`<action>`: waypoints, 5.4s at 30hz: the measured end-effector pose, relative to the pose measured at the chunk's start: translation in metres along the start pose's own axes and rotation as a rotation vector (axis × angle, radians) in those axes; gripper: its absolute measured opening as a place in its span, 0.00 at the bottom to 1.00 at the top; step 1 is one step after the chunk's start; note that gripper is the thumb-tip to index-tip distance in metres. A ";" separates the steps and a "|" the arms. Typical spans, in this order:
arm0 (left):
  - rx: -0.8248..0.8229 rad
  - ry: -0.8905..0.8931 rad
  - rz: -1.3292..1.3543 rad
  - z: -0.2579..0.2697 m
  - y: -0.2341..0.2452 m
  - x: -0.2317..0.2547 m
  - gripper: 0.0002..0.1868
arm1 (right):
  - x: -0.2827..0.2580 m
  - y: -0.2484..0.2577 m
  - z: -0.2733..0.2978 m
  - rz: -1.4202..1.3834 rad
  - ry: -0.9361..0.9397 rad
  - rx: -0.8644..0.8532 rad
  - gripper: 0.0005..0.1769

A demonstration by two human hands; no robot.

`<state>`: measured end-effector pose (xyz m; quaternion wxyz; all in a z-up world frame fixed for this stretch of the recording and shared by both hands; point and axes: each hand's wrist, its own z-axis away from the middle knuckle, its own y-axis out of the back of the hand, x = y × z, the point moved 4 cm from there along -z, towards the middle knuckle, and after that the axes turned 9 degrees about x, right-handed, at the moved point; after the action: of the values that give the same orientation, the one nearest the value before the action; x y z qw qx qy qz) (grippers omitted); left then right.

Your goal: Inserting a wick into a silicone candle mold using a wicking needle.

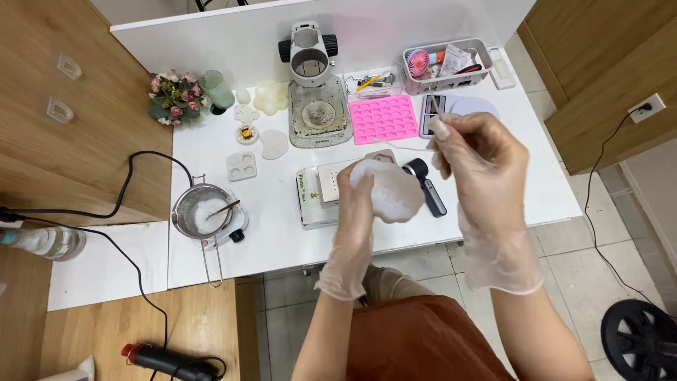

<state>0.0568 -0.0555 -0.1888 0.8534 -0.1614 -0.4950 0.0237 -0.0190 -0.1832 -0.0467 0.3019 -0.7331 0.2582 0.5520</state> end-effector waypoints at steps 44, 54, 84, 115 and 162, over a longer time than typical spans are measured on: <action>0.192 -0.045 0.161 0.036 0.056 -0.053 0.12 | 0.173 0.013 0.087 -0.098 -0.784 0.033 0.05; 0.134 -0.037 0.314 0.043 0.049 -0.045 0.16 | 0.158 0.011 0.086 -0.221 -0.822 0.101 0.05; 0.186 -0.206 0.227 0.063 0.044 -0.025 0.11 | 0.121 0.031 0.118 0.129 -0.599 -0.123 0.05; 0.152 -0.178 0.283 0.096 0.039 -0.017 0.15 | 0.100 0.023 0.120 0.104 -0.449 -0.166 0.04; -0.005 -0.656 -0.850 -0.077 0.064 0.013 0.14 | 0.151 -0.020 0.048 1.029 -0.183 -0.453 0.13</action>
<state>0.1370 -0.0112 -0.2320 0.5878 0.0672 -0.7576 -0.2757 0.0024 -0.1414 -0.1991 -0.1494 -0.5087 0.4301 0.7307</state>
